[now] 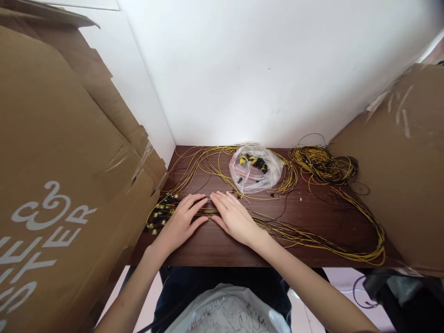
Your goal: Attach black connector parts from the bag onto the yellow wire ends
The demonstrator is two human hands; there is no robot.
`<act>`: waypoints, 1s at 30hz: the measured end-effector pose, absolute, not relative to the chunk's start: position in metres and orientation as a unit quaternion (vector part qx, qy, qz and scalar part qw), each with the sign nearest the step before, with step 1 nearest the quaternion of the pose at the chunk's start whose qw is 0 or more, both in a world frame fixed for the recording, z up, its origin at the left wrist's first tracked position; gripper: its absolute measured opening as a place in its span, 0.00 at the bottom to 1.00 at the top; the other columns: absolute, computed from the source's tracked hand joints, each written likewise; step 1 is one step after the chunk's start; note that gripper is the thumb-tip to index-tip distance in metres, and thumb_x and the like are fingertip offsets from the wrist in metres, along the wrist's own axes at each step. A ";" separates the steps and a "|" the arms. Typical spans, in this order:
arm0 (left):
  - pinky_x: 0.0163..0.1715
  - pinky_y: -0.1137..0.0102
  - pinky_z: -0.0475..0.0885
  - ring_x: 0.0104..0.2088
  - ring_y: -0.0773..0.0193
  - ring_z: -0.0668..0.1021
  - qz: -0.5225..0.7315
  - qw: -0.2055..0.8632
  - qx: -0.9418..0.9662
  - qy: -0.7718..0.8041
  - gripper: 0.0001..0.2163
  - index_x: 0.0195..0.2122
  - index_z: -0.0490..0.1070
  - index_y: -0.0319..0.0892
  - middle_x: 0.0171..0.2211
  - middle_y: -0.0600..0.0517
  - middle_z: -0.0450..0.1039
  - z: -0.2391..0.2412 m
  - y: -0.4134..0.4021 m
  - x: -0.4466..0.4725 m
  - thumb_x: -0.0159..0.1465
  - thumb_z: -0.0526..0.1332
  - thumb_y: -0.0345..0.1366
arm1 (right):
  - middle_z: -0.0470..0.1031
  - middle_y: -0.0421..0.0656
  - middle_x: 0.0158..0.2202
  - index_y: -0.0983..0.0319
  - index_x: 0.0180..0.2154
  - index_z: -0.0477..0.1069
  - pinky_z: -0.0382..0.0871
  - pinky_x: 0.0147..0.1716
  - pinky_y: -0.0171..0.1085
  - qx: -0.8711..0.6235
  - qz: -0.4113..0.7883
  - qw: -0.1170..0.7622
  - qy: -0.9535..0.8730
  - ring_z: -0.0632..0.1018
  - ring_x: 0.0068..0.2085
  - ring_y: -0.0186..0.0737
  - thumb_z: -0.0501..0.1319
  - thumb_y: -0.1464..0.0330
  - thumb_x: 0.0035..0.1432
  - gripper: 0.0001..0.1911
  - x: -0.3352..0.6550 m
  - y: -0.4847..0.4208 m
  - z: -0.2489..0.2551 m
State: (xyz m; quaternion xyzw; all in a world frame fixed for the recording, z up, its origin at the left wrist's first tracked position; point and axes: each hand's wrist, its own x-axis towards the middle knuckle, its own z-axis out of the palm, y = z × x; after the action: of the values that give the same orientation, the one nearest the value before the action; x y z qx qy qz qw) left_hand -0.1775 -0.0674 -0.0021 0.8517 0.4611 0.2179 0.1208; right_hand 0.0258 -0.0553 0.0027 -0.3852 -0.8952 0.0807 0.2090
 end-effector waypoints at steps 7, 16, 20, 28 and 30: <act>0.49 0.61 0.66 0.47 0.58 0.67 0.245 0.118 0.840 0.469 0.14 0.50 0.67 0.41 0.45 0.46 0.66 0.000 -0.067 -0.171 0.65 0.55 0.36 | 0.70 0.47 0.36 0.63 0.40 0.71 0.64 0.39 0.42 -0.427 0.043 0.185 -0.884 0.68 0.40 0.44 0.50 0.68 0.64 0.12 0.019 -0.055 0.004; 0.38 0.64 0.64 0.37 0.60 0.66 0.212 0.056 0.857 0.466 0.09 0.33 0.68 0.38 0.34 0.48 0.66 0.002 -0.057 -0.157 0.66 0.50 0.31 | 0.69 0.47 0.37 0.63 0.40 0.70 0.63 0.40 0.40 -0.422 0.073 0.215 -0.878 0.68 0.40 0.43 0.52 0.64 0.63 0.12 0.021 -0.059 -0.002; 0.38 0.64 0.64 0.38 0.60 0.66 0.217 0.081 0.852 0.469 0.08 0.34 0.65 0.38 0.35 0.48 0.66 0.003 -0.055 -0.155 0.67 0.48 0.31 | 0.69 0.47 0.37 0.63 0.38 0.69 0.63 0.40 0.41 -0.453 0.075 0.200 -0.866 0.68 0.40 0.44 0.53 0.66 0.62 0.09 0.016 -0.058 -0.001; 0.40 0.65 0.64 0.38 0.61 0.68 0.254 0.130 0.840 0.462 0.07 0.35 0.64 0.39 0.35 0.48 0.68 0.004 -0.058 -0.156 0.67 0.49 0.34 | 0.69 0.47 0.36 0.63 0.35 0.68 0.64 0.39 0.40 -0.459 0.072 0.206 -0.861 0.68 0.39 0.44 0.50 0.68 0.64 0.11 0.013 -0.056 -0.004; 0.41 0.64 0.64 0.39 0.60 0.68 0.245 0.124 0.847 0.456 0.07 0.36 0.66 0.39 0.36 0.48 0.68 0.004 -0.059 -0.157 0.66 0.51 0.36 | 0.69 0.47 0.36 0.63 0.36 0.69 0.64 0.40 0.40 -0.457 0.079 0.211 -0.860 0.68 0.40 0.44 0.50 0.68 0.64 0.11 0.014 -0.056 -0.005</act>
State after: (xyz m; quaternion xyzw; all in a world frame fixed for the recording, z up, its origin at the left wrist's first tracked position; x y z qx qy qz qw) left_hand -0.1571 -0.0585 0.0042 0.8466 0.4558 0.2450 0.1241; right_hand 0.0143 -0.0560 -0.0045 -0.4572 -0.8604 0.0788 0.2109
